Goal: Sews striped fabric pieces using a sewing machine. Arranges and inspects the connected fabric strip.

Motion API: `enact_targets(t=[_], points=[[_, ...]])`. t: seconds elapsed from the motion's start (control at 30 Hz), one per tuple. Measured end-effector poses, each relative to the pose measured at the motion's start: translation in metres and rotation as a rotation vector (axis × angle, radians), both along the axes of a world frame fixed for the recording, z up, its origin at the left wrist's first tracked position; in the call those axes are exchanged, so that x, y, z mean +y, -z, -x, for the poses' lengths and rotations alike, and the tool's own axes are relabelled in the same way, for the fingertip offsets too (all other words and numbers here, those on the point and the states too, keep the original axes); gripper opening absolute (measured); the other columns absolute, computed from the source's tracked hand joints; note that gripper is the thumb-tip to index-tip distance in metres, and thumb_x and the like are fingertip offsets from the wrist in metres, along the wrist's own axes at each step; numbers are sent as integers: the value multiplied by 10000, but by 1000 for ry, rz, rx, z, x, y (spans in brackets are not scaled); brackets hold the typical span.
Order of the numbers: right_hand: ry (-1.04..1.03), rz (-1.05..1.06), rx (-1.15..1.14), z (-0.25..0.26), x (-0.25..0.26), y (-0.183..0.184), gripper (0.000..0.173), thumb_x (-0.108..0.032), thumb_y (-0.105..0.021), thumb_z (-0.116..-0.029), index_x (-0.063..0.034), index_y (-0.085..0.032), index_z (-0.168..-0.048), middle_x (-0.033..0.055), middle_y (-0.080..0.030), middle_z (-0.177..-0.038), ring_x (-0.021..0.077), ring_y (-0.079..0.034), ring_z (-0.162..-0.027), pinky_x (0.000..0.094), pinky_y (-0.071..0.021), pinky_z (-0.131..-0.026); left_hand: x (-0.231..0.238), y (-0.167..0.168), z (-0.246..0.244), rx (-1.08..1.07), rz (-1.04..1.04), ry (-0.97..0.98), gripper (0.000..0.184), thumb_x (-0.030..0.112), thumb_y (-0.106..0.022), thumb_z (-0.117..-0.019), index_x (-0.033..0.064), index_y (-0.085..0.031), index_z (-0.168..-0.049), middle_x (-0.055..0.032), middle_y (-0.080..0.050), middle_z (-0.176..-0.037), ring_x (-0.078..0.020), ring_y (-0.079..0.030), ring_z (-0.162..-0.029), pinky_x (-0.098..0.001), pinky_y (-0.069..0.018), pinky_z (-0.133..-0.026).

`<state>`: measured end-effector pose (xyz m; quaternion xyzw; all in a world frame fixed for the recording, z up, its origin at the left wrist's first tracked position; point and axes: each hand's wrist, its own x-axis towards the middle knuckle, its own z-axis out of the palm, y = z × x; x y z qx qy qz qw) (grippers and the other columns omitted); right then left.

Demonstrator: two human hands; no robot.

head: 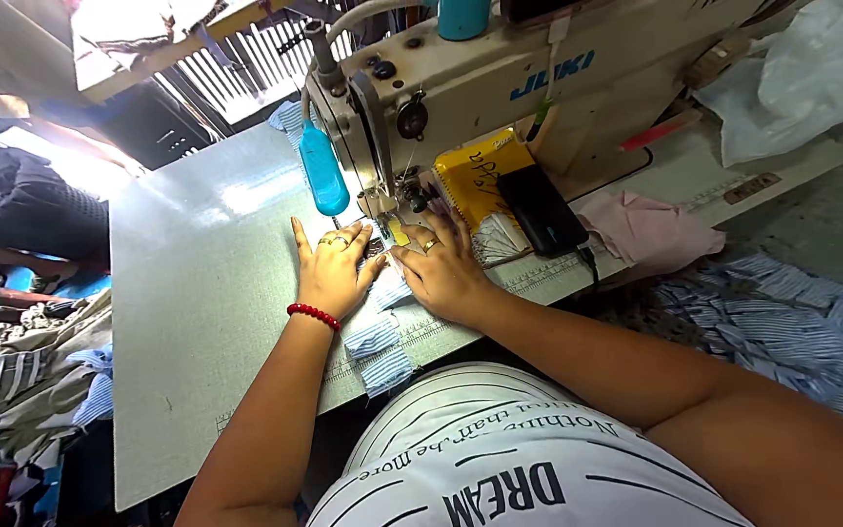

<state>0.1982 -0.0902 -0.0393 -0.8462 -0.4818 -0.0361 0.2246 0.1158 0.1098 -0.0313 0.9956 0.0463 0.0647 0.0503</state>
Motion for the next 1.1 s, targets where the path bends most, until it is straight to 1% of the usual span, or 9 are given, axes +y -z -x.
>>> enact_targets(t=[0.1, 0.17, 0.23, 0.37, 0.47, 0.53, 0.73, 0.97, 1.1], points=[[0, -31, -2, -1, 0, 1, 383, -257, -474, -999, -205, -732, -1277, 116, -579, -1469, 413, -307, -1514, 714, -122, -1203, 2, 2, -1, -12, 25, -18, 663, 592, -324, -1046, 164, -552, -1498, -56, -537, -1538, -292, -465, -1452, -757, -5, -1183], [-4, -50, 11, -2, 0, 1, 377, -241, -473, -998, -195, -736, -1265, 121, -590, -1453, 417, -327, -1500, 704, -145, -1202, -1, -1, 8, -102, 99, -122, 642, 541, -445, -1024, 101, -549, -1480, -111, -515, -1542, -318, -451, -1452, -665, -143, -1226], [1, -75, 26, -2, -1, 1, 371, -220, -477, -991, -176, -741, -1248, 129, -608, -1426, 419, -345, -1488, 686, -161, -1210, -9, -13, 23, -173, 173, -331, 653, 563, -614, -949, 49, -614, -1351, -175, -502, -1506, -390, -459, -1395, -602, -333, -1155], [4, -119, 36, -3, -1, 1, 361, -204, -481, -981, -151, -754, -1212, 140, -631, -1385, 427, -378, -1466, 687, -212, -1188, -25, -26, 44, -95, 434, -545, 492, 476, -737, -917, -13, -715, -970, -217, -602, -1289, -415, -526, -1240, -618, -405, -1030], [12, -164, 62, -4, -3, 1, 366, -203, -468, -986, -129, -747, -1212, 137, -641, -1367, 425, -401, -1449, 703, -224, -1173, -39, -30, 49, -322, 1066, -401, 277, 237, -551, -1054, 14, -612, -1205, -79, -662, -1169, -143, -645, -1073, -338, -532, -949], [35, -217, 67, -4, -4, 1, 371, -177, -463, -974, -120, -747, -1206, 125, -655, -1346, 412, -424, -1433, 676, -252, -1173, -50, -30, 46, -408, 1366, -232, 366, 247, -417, -1078, 46, -521, -1366, -92, -641, -1334, -171, -653, -1192, -356, -542, -1012], [62, -320, 47, -3, -7, 1, 412, -172, -462, -967, -133, -711, -1293, 113, -673, -1327, 396, -454, -1414, 637, -294, -1162, -46, -3, 37, -246, 405, 9, 338, 200, -550, -1031, 41, -692, -1293, -108, -694, -1307, -247, -633, -1245, -442, -472, -1086], [-49, -87, -6, -1, -6, 0, 385, -308, -471, -994, -182, -781, -1184, 94, -598, -1461, 391, -328, -1510, 714, -102, -1210, -46, 6, 37, -155, 174, 83, 421, 353, -481, -1050, 73, -728, -1244, -106, -675, -1349, -279, -618, -1288, -583, -317, -1193], [-31, 24, 13, 0, -3, -2, 438, -336, -422, -1018, -206, -722, -1310, 85, -540, -1528, 377, -269, -1542, 722, -53, -1208, -45, 7, 35, -93, 67, 13, 543, 472, -371, -1055, 152, -617, -1418, -38, -638, -1417, -258, -584, -1320, -648, -183, -1200]])
